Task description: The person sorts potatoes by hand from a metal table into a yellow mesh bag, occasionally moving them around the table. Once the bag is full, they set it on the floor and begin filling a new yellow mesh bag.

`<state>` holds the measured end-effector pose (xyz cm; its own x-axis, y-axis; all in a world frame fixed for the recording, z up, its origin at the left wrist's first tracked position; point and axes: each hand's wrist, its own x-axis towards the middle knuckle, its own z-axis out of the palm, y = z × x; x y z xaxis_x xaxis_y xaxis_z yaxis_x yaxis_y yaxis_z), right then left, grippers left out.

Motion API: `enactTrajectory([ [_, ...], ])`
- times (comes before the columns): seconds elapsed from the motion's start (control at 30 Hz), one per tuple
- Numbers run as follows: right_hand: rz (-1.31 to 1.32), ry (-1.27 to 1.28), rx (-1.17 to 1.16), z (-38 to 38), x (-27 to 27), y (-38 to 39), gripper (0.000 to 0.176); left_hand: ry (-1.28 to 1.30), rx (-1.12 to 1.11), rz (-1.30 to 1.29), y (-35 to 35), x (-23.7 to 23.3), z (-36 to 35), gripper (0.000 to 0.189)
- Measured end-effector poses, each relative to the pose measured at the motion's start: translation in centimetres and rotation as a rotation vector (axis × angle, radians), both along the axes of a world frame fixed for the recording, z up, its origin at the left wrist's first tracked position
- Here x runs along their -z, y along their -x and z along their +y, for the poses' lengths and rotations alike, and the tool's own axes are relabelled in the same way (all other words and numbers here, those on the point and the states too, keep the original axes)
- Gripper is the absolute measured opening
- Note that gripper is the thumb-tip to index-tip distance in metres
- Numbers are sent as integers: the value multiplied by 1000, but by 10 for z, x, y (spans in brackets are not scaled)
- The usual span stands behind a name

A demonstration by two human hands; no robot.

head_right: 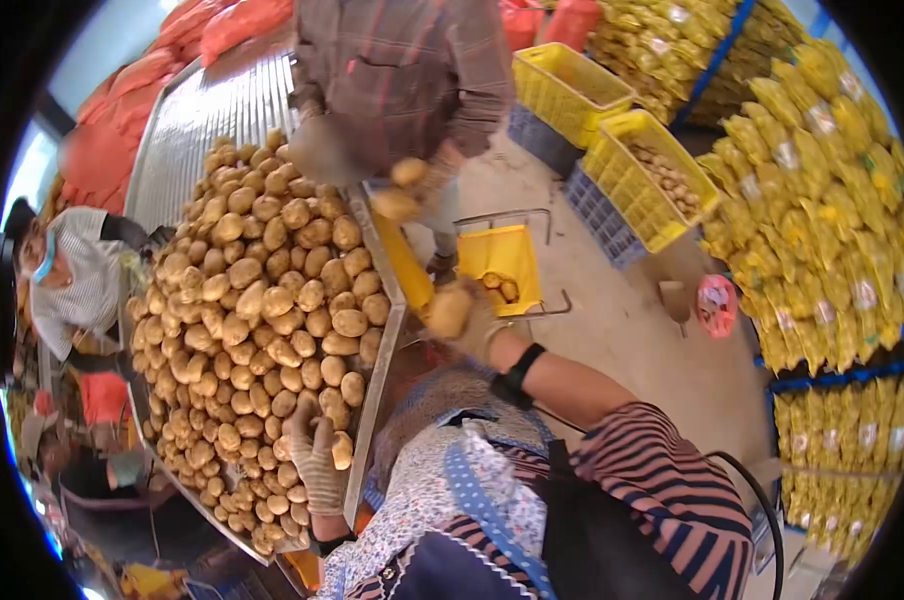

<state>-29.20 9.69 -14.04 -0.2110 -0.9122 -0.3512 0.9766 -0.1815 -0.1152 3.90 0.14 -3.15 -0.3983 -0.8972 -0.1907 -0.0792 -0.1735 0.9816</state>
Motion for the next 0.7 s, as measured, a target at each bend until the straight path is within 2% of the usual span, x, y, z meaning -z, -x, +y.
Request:
enactTrajectory([
  [0.07,-60,-224,27,13,-47,14,43,5,-197,36,-30,40,17,44],
  [0.1,-54,-376,55,18,-17,40,45,-117,-231,-137,-47,41,26,46],
  [0.13,-35,-543,105,24,17,61,46,-135,-270,-147,-64,46,35,46],
  [0.17,-35,-572,92,31,34,66,46,-101,-295,-140,-79,54,43,44],
  [0.2,-81,-656,172,39,47,73,47,-62,-311,-129,-83,60,49,42],
  [0.23,-121,-727,232,35,53,74,47,-185,-490,-114,-83,57,55,39],
  [0.27,-116,-733,175,27,48,64,47,-186,-546,-126,-87,51,61,39],
  [0.33,180,-368,97,14,27,39,47,-59,-502,-298,-98,40,70,39],
  [0.37,270,-763,27,8,18,30,44,-145,-533,-272,-104,40,71,38],
  [0.4,279,-763,-23,-6,-8,10,44,-106,-564,-195,-103,40,74,36],
  [0.47,923,-576,-201,-39,-67,-45,30,-142,-608,-215,-101,29,75,36],
  [0.5,1082,-413,-249,-53,-72,-63,21,-143,-624,-212,-103,31,76,36],
  [0.57,1354,-155,-349,-91,-74,-102,23,-139,-593,-196,-115,38,74,37],
  [0.63,1920,97,-237,-134,-79,-138,26,-95,-612,-159,-135,63,69,36],
  [0.67,1937,126,-312,-151,-89,-159,26,-55,-623,-123,-144,70,68,36],
  [0.7,2041,190,-303,-169,-86,-177,25,-131,-647,-150,-157,75,68,36],
])
